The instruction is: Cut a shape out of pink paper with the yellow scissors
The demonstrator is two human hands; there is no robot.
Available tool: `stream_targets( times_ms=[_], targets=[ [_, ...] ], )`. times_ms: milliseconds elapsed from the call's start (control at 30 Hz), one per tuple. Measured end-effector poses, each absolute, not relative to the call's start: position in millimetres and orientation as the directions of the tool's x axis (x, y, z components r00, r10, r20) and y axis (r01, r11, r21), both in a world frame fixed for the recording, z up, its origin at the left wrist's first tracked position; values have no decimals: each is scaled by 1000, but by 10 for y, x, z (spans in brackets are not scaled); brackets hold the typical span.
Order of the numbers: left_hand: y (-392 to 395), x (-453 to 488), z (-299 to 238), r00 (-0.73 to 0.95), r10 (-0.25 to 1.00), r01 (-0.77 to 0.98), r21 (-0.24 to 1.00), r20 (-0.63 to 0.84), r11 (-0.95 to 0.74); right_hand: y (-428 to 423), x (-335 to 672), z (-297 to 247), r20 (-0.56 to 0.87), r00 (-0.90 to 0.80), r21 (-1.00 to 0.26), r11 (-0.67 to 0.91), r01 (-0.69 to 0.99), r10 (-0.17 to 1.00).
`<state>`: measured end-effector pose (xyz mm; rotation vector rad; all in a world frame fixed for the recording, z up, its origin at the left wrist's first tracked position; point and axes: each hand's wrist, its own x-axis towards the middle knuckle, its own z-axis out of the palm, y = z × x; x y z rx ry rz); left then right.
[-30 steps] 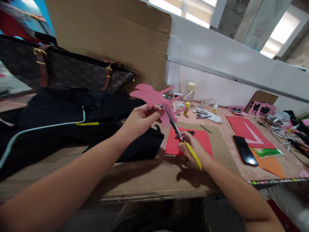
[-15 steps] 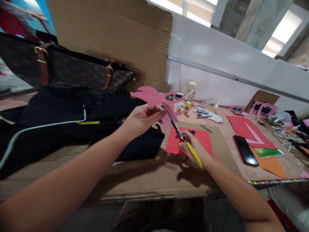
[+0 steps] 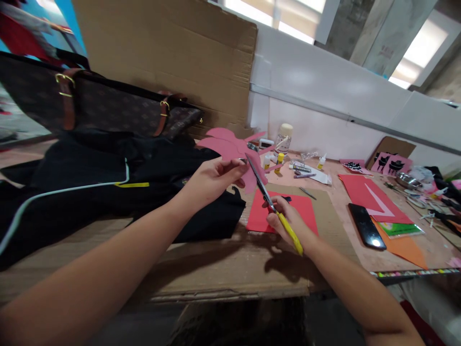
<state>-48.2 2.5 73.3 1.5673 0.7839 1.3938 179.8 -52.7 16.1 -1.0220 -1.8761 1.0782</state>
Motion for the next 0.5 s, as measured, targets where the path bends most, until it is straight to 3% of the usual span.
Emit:
stream_targets(
  times_ms=[167,500],
  targets=[
    [57,-486,665,259,874,-91,911,412,-403,-505,1807,129,218,-393,-908,333,253,893],
    [28,-494,711,231,825,-68,855,515,-515,-516,1784,150,226,-392,-917,331,224,892]
  ],
)
